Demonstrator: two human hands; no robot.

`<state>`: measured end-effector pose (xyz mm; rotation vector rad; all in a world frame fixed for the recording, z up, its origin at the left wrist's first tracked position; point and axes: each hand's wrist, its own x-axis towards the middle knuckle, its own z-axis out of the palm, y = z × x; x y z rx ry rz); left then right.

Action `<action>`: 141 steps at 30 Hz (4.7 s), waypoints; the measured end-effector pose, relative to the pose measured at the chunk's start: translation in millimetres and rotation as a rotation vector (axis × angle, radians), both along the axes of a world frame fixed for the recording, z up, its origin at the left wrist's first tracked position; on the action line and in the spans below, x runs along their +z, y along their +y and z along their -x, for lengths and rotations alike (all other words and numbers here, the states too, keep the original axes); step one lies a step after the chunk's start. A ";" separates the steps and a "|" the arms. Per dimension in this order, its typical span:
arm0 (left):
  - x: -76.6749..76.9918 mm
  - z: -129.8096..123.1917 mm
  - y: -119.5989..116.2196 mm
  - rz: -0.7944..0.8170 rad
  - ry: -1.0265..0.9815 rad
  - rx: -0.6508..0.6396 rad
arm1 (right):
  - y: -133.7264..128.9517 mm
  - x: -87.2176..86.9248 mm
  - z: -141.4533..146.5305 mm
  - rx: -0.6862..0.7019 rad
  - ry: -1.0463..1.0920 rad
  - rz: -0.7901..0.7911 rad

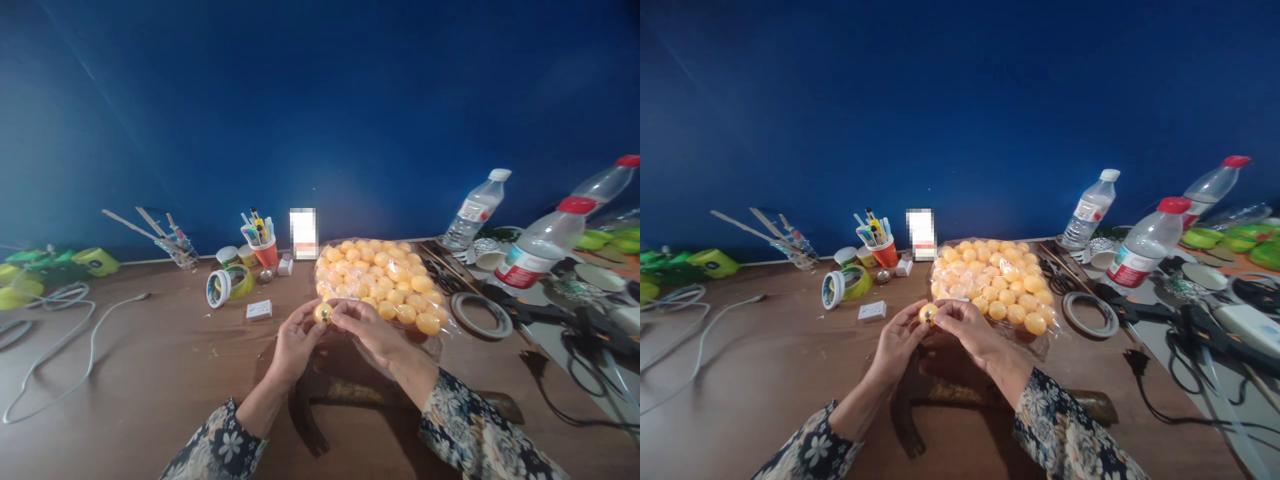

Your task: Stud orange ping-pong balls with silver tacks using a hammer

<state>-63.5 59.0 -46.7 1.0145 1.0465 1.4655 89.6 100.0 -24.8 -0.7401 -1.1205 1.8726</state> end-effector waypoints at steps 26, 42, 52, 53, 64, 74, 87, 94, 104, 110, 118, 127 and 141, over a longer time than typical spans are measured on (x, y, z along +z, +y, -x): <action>-5.9 2.3 1.5 0.007 0.024 0.005 | 0.7 -3.3 0.4 -0.018 -0.048 -0.026; -6.2 -0.1 1.0 0.020 0.057 -0.003 | -1.6 -3.9 3.8 -0.107 -0.029 0.023; -2.2 3.2 0.1 0.032 0.055 -0.029 | -0.5 -5.0 4.4 -0.070 -0.002 0.008; -2.6 3.5 0.0 0.031 0.051 -0.028 | -0.6 -5.2 4.7 -0.074 -0.001 0.011; -4.0 0.5 -3.3 -0.025 0.089 -0.025 | -1.5 -5.4 6.2 -0.065 0.036 0.017; -5.8 -2.4 -3.2 0.008 0.090 0.032 | -3.4 -5.1 8.3 -0.117 -0.006 0.001; -0.2 -0.1 -4.2 0.023 0.028 -0.015 | -2.8 -11.7 7.9 -0.096 0.056 0.021; -3.1 1.8 -3.5 0.027 0.070 0.018 | -3.7 -11.8 9.9 -0.122 -0.019 -0.054; -0.3 1.3 -4.1 0.017 0.065 0.002 | -5.2 -7.5 8.9 -0.089 0.026 0.021; 0.0 1.1 -4.7 0.022 0.077 0.031 | -5.7 -11.5 10.9 -0.093 0.034 -0.033; -1.2 4.5 -2.1 0.044 0.036 0.057 | -6.1 -17.7 11.2 -0.041 0.002 -0.138; -6.7 9.4 -0.7 0.015 -0.005 -0.017 | -5.8 -21.5 12.1 -0.045 -0.038 -0.141; -8.2 10.8 -0.6 0.011 0.011 0.087 | 22.8 -15.0 -18.5 -0.365 -0.572 -0.668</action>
